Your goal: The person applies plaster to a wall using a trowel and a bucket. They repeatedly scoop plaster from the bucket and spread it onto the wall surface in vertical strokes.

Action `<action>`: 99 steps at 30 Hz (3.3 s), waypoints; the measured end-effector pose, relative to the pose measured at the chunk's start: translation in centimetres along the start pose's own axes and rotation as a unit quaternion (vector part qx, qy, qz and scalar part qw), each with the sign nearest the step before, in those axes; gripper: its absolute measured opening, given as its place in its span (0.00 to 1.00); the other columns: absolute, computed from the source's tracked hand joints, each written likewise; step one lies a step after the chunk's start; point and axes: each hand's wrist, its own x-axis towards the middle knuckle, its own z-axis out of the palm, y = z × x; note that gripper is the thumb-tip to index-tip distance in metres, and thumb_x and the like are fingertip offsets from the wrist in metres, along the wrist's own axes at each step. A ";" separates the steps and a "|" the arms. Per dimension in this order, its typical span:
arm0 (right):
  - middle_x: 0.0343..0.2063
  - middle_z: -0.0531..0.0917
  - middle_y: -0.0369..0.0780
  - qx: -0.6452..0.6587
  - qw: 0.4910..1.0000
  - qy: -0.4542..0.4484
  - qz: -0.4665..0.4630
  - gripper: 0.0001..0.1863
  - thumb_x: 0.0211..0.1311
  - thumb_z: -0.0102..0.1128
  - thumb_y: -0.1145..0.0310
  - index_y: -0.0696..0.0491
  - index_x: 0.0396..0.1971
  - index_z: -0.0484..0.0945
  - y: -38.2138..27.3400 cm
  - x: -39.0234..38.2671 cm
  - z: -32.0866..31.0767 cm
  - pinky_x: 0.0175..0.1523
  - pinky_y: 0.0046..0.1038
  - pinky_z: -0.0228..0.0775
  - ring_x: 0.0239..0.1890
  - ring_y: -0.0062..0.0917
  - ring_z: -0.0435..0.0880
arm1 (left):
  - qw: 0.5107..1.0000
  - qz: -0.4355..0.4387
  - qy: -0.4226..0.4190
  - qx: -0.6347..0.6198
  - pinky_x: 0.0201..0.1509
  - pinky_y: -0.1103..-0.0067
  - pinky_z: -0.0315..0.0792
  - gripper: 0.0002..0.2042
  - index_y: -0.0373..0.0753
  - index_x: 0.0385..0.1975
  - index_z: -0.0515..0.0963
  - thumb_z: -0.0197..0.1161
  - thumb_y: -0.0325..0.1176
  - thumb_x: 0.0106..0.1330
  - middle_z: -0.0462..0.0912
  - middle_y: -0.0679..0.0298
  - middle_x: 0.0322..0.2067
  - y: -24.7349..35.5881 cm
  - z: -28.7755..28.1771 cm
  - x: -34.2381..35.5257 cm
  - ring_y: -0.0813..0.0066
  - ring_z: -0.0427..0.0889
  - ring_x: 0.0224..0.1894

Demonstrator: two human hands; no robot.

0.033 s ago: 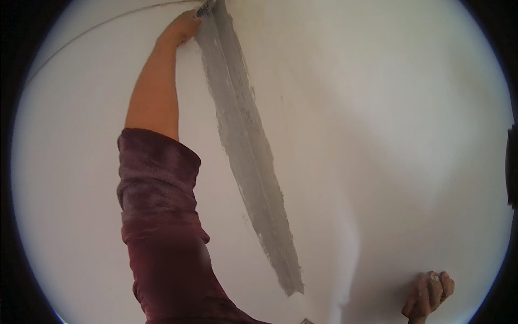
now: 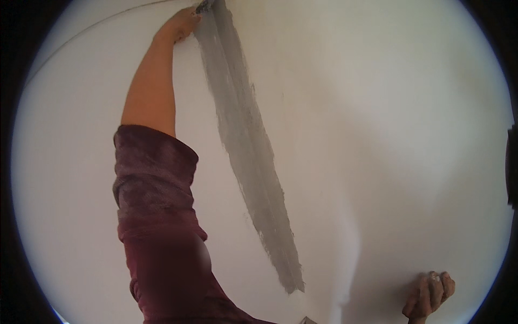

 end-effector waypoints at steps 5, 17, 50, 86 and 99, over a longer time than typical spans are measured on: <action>0.37 0.84 0.42 0.027 0.997 0.074 0.009 0.14 0.59 0.54 0.62 0.55 0.32 0.85 0.1 1.4 0.1 0.53 0.35 0.68 0.43 0.36 0.80 | 0.989 0.000 -0.104 0.102 0.36 0.67 0.74 0.21 0.33 0.61 0.63 0.45 0.38 0.73 0.78 0.47 0.44 3.4 -1.3 -2.2 0.61 0.79 0.35; 0.49 0.76 0.47 0.060 0.998 -0.014 -0.021 0.14 0.55 0.43 0.75 0.56 0.40 0.74 1.8 -3.6 -1.0 0.57 0.48 0.61 0.58 0.45 0.69 | 0.998 0.039 -0.005 -0.052 0.50 0.66 0.74 0.24 0.36 0.65 0.60 0.51 0.33 0.69 0.74 0.44 0.53 2.7 6.4 -5.0 0.53 0.79 0.49; 0.31 0.86 0.38 0.015 0.999 0.026 0.031 0.16 0.63 0.50 0.64 0.55 0.29 0.86 -0.2 1.5 -0.5 0.49 0.30 0.68 0.40 0.31 0.81 | 0.987 0.033 0.155 -0.022 0.53 0.62 0.71 0.22 0.37 0.64 0.60 0.39 0.37 0.72 0.75 0.42 0.51 4.0 5.9 -1.3 0.46 0.74 0.54; 0.48 0.75 0.46 0.000 0.995 -0.089 0.039 0.20 0.45 0.49 0.75 0.59 0.41 0.78 0.2 -2.1 -1.2 0.58 0.45 0.57 0.59 0.45 0.65 | 0.995 0.040 -0.037 -0.085 0.18 0.75 0.63 0.22 0.38 0.55 0.69 0.39 0.48 0.74 0.68 0.65 0.17 1.8 -1.5 0.0 0.77 0.64 0.12; 0.33 0.83 0.41 0.008 0.991 0.131 -0.025 0.13 0.58 0.55 0.61 0.53 0.30 0.84 0.6 -0.1 1.1 0.46 0.32 0.72 0.39 0.30 0.80 | 0.996 0.027 -0.084 0.023 0.10 0.85 0.58 0.25 0.43 0.52 0.71 0.48 0.58 0.69 0.64 0.76 0.13 0.3 -2.1 -1.6 0.88 0.59 0.10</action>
